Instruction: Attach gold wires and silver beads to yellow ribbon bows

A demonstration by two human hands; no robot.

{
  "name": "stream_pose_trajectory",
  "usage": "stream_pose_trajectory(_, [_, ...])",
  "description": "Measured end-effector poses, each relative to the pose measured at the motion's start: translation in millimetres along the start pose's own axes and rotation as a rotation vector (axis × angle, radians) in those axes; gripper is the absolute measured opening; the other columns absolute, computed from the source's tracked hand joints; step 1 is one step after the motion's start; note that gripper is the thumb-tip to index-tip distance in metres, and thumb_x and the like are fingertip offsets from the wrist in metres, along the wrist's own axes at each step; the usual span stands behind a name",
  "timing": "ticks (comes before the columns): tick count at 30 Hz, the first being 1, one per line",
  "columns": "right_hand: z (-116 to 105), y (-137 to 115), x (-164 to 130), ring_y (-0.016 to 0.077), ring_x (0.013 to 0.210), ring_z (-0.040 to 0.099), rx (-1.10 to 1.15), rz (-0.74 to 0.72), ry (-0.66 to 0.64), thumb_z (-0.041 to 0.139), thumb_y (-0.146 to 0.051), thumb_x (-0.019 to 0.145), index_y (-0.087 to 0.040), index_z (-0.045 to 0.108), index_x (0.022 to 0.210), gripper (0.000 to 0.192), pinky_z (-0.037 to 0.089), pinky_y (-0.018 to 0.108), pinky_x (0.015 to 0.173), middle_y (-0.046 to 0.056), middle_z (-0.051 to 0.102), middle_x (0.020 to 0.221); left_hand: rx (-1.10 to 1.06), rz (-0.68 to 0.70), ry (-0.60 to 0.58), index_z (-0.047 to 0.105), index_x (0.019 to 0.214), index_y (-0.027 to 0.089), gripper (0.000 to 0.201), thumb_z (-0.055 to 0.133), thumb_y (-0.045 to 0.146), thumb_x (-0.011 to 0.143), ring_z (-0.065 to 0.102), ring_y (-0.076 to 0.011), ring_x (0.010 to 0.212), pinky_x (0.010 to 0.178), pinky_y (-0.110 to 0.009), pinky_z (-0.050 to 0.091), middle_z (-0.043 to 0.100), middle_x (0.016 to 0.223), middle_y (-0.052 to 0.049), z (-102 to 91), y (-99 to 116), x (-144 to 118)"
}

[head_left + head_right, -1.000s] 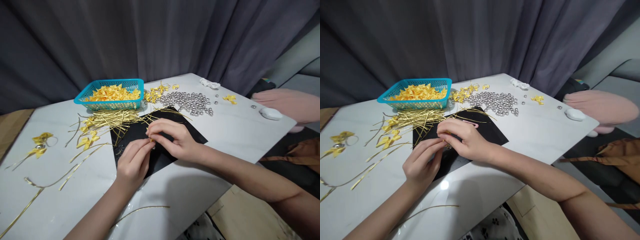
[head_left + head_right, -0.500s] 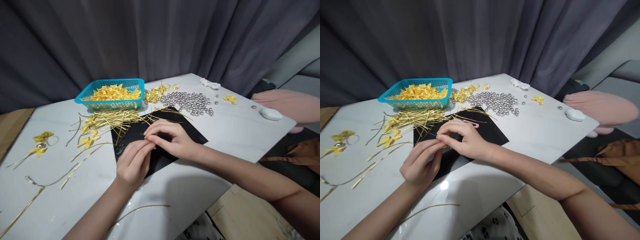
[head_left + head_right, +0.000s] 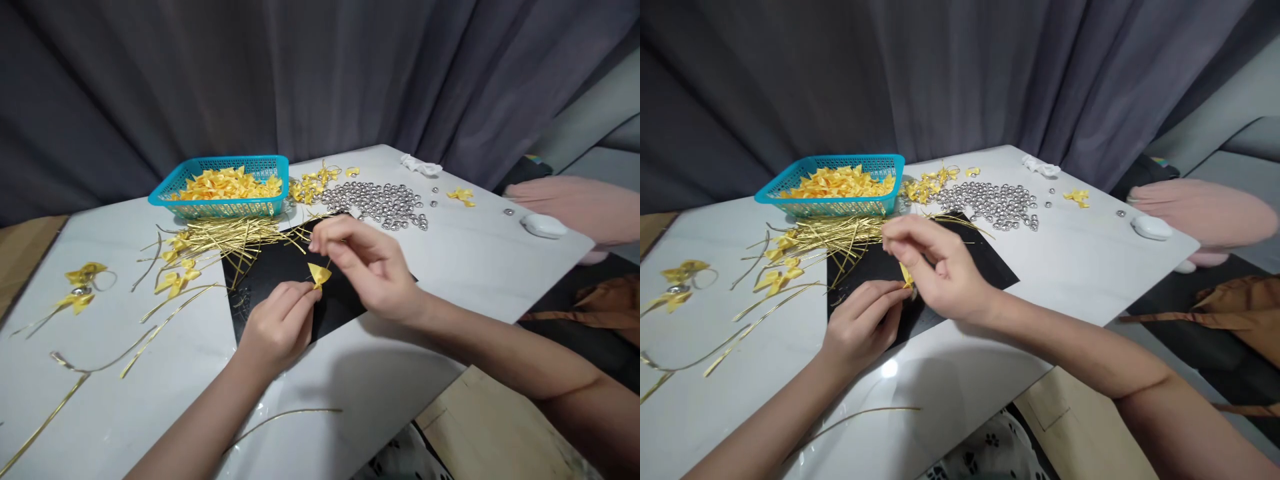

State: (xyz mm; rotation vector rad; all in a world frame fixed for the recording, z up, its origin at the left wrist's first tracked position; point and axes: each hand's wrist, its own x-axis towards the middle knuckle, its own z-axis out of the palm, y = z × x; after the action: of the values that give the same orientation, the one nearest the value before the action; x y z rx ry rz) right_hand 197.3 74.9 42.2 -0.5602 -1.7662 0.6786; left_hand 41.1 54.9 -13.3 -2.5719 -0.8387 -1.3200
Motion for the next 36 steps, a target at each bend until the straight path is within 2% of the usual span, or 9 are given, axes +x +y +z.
stream_pose_trajectory(4, [-11, -4, 6, 0.0062, 0.064, 0.053, 0.133, 0.116, 0.044, 0.043, -0.027, 0.094, -0.02, 0.046, 0.084, 0.013, 0.05, 0.022, 0.064, 0.0, 0.05, 0.083, -0.004, -0.053, -0.006, 0.061, 0.092, 0.013, 0.021, 0.052, 0.0, 0.078, 0.064, -0.0174, 0.078, 0.07, -0.028, 0.054, 0.07, 0.083, -0.01, 1.1, 0, 1])
stream_pose_trajectory(8, [-20, -8, 10, 0.0023, 0.049, 0.04, 0.08, 0.163, 0.055, 0.038, -0.039, 0.095, -0.022, 0.043, 0.084, 0.021, 0.045, 0.018, 0.05, -0.002, 0.049, 0.086, 0.011, -0.069, -0.009, 0.062, 0.093, 0.014, 0.021, 0.052, 0.001, 0.08, 0.064, -0.0169, 0.078, 0.071, -0.028, 0.054, 0.07, 0.085, -0.009, 2.0, -1, 2])
stream_pose_trajectory(12, [-25, -13, 12, 0.0031, 0.047, 0.036, 0.069, 0.168, 0.084, 0.04, -0.044, 0.093, -0.022, 0.044, 0.082, 0.025, 0.039, 0.019, 0.045, -0.001, 0.051, 0.085, 0.029, -0.077, -0.015, 0.062, 0.093, 0.014, 0.021, 0.052, 0.002, 0.08, 0.065, -0.0166, 0.078, 0.071, -0.028, 0.055, 0.071, 0.086, -0.009, 2.4, 0, 2])
stream_pose_trajectory(16, [-25, -15, 10, 0.0044, 0.048, 0.037, 0.054, 0.178, 0.052, 0.04, -0.046, 0.093, -0.022, 0.045, 0.083, 0.027, 0.036, 0.02, 0.043, -0.001, 0.05, 0.081, 0.07, -0.042, -0.034, 0.062, 0.093, 0.013, 0.02, 0.052, 0.002, 0.079, 0.065, -0.0174, 0.077, 0.069, -0.027, 0.055, 0.071, 0.085, -0.009, 2.8, 0, 2])
stream_pose_trajectory(21, [-29, -12, 8, 0.0084, 0.055, 0.041, -0.006, 0.154, 0.033, 0.046, -0.047, 0.09, -0.022, 0.049, 0.082, 0.026, 0.037, 0.02, 0.043, 0.001, 0.046, 0.073, 0.099, -0.011, -0.029, 0.063, 0.093, 0.012, 0.021, 0.051, 0.001, 0.078, 0.065, -0.0181, 0.074, 0.066, -0.028, 0.055, 0.07, 0.084, -0.011, 2.9, 1, 1])
stream_pose_trajectory(29, [-38, -9, 14, 0.0054, 0.049, 0.034, 0.052, 0.114, 0.032, 0.051, -0.041, 0.089, -0.022, 0.05, 0.083, 0.02, 0.036, 0.02, 0.041, -0.001, 0.042, 0.073, -0.014, -0.108, -0.014, 0.065, 0.089, 0.01, 0.022, 0.051, -0.001, 0.077, 0.065, -0.0177, 0.073, 0.067, -0.029, 0.055, 0.071, 0.081, -0.011, 2.8, 4, 2])
stream_pose_trajectory(32, [-39, -3, 15, 0.0058, 0.048, 0.033, -0.032, 0.141, 0.054, 0.047, -0.044, 0.09, -0.022, 0.049, 0.084, 0.023, 0.035, 0.02, 0.041, -0.001, 0.044, 0.072, -0.196, -0.319, -0.015, 0.066, 0.081, 0.014, 0.019, 0.052, 0.003, 0.077, 0.067, -0.0163, 0.07, 0.065, -0.027, 0.055, 0.072, 0.077, -0.008, 2.1, 2, 6])
stream_pose_trajectory(34, [-37, 5, 16, 0.0063, 0.05, 0.036, -0.059, 0.15, 0.016, 0.045, -0.042, 0.091, -0.02, 0.048, 0.082, 0.024, 0.036, 0.02, 0.044, -0.001, 0.045, 0.07, -0.453, -0.602, -0.079, 0.066, 0.073, 0.016, 0.011, 0.057, 0.009, 0.075, 0.067, -0.015, 0.062, 0.057, -0.024, 0.054, 0.072, 0.07, -0.006, 0.4, -2, 8])
stream_pose_trajectory(36, [-32, 15, 16, 0.0066, 0.054, 0.039, -0.059, 0.183, -0.088, 0.045, -0.038, 0.092, -0.018, 0.048, 0.079, 0.024, 0.036, 0.02, 0.049, -0.002, 0.043, 0.067, -0.733, -0.886, -0.13, 0.065, 0.068, 0.016, 0.002, 0.065, 0.017, 0.07, 0.066, -0.0146, 0.056, 0.052, -0.023, 0.052, 0.071, 0.064, -0.004, -2.2, -8, 10])
